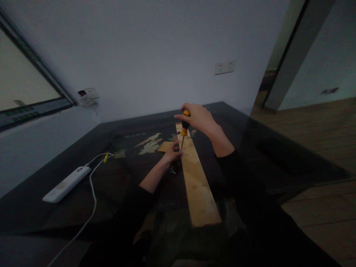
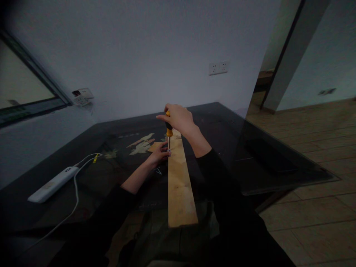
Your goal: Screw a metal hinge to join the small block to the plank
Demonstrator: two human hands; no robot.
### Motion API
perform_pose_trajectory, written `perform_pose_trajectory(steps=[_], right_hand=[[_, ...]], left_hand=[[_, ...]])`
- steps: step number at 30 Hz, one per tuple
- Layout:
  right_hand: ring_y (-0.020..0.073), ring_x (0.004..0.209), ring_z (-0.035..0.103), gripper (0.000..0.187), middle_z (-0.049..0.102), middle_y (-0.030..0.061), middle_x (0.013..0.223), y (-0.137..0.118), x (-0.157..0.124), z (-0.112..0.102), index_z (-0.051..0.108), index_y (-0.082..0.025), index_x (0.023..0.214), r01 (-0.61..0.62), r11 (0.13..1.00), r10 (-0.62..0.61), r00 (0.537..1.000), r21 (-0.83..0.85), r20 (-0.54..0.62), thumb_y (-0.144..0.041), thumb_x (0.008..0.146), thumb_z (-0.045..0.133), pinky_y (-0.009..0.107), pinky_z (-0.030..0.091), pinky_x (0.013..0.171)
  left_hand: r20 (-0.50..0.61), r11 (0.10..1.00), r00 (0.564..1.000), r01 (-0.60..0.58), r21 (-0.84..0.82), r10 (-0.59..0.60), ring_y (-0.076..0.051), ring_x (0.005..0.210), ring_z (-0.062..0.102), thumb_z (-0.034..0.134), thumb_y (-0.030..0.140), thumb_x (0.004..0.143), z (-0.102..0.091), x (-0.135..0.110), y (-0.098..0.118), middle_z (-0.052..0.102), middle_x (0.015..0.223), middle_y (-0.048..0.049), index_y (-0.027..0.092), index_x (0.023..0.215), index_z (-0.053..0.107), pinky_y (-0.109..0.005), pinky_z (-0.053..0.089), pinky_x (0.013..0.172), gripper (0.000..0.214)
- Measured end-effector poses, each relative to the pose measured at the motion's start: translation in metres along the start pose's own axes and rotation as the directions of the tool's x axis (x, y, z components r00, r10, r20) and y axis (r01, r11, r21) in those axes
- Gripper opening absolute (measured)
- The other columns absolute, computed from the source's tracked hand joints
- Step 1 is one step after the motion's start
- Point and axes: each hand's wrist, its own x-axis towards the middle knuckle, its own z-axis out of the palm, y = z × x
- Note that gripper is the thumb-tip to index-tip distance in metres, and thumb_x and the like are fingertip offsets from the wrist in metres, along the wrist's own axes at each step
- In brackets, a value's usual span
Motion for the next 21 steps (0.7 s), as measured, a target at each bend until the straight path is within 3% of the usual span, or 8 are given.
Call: perform_pose_trajectory(steps=[3,6,10,14,17,21], right_hand=[[0.0194,0.09,0.059,0.032,0.069,0.0081,0.103,0.012,0.002,-0.008,0.067,-0.019,0.112,0.111,0.99,-0.118,0.99,0.086,0.074,-0.034,0.084,0.061,0.031,0.042,0.076],[0.0174,0.087,0.06,0.027,0.07,0.007,0.099,0.016,0.002,-0.011,0.07,-0.019,0.107,0.131,0.986,-0.142,0.983,0.1,0.114,-0.023,0.083,0.058,0.03,0.042,0.075],[0.0221,0.09,0.062,0.027,0.07,0.0112,0.102,0.003,-0.001,-0.005,0.071,-0.019,0.104,-0.016,0.998,0.017,1.0,-0.068,0.011,-0.036,0.088,0.057,0.034,0.042,0.076],[0.0266,0.089,0.064,0.047,0.07,0.0162,0.1,-0.009,-0.003,0.002,0.071,-0.016,0.104,-0.136,0.977,0.13,0.991,-0.167,-0.043,-0.056,0.089,0.051,0.037,0.043,0.075],[0.0263,0.091,0.063,0.046,0.069,0.0148,0.105,-0.003,-0.003,0.0,0.068,-0.018,0.11,-0.085,0.989,0.084,0.996,-0.12,-0.016,-0.055,0.087,0.055,0.037,0.043,0.075],[0.021,0.096,0.06,0.032,0.068,0.0087,0.11,0.01,-0.001,-0.009,0.065,-0.022,0.116,0.093,0.996,-0.094,0.993,0.01,0.077,-0.031,0.085,0.061,0.032,0.042,0.079]], left_hand=[[0.01,1.0,1.0,-0.005,-0.005,0.005,-0.015,0.081,0.064,0.073,0.005,0.071,0.0,0.002,-0.001,0.058,0.12,-0.0123,0.023,0.142,0.041,-0.025,0.054,0.066,0.08],[0.009,1.0,1.0,0.003,-0.013,-0.002,-0.014,0.077,0.063,0.071,0.004,0.071,0.0,0.003,-0.002,0.058,0.119,-0.0121,0.023,0.142,0.041,-0.024,0.053,0.064,0.079],[-0.006,1.0,1.0,0.012,-0.021,-0.012,-0.014,0.08,0.064,0.073,0.003,0.07,0.0,0.002,-0.001,0.058,0.12,-0.012,0.023,0.141,0.043,-0.024,0.053,0.064,0.079],[-0.014,1.0,1.0,0.011,-0.019,-0.011,-0.015,0.082,0.064,0.075,0.004,0.068,0.002,0.0,0.001,0.058,0.12,-0.0129,0.023,0.14,0.043,-0.024,0.053,0.065,0.081],[-0.001,1.0,1.0,0.01,-0.02,-0.01,-0.016,0.081,0.064,0.073,0.004,0.069,0.002,-0.002,0.003,0.057,0.122,-0.0145,0.021,0.141,0.041,-0.025,0.054,0.064,0.08],[-0.002,1.0,1.0,0.008,-0.016,-0.008,-0.015,0.081,0.064,0.072,0.003,0.071,0.002,-0.001,0.003,0.056,0.124,-0.0153,0.02,0.141,0.041,-0.025,0.055,0.064,0.079]])
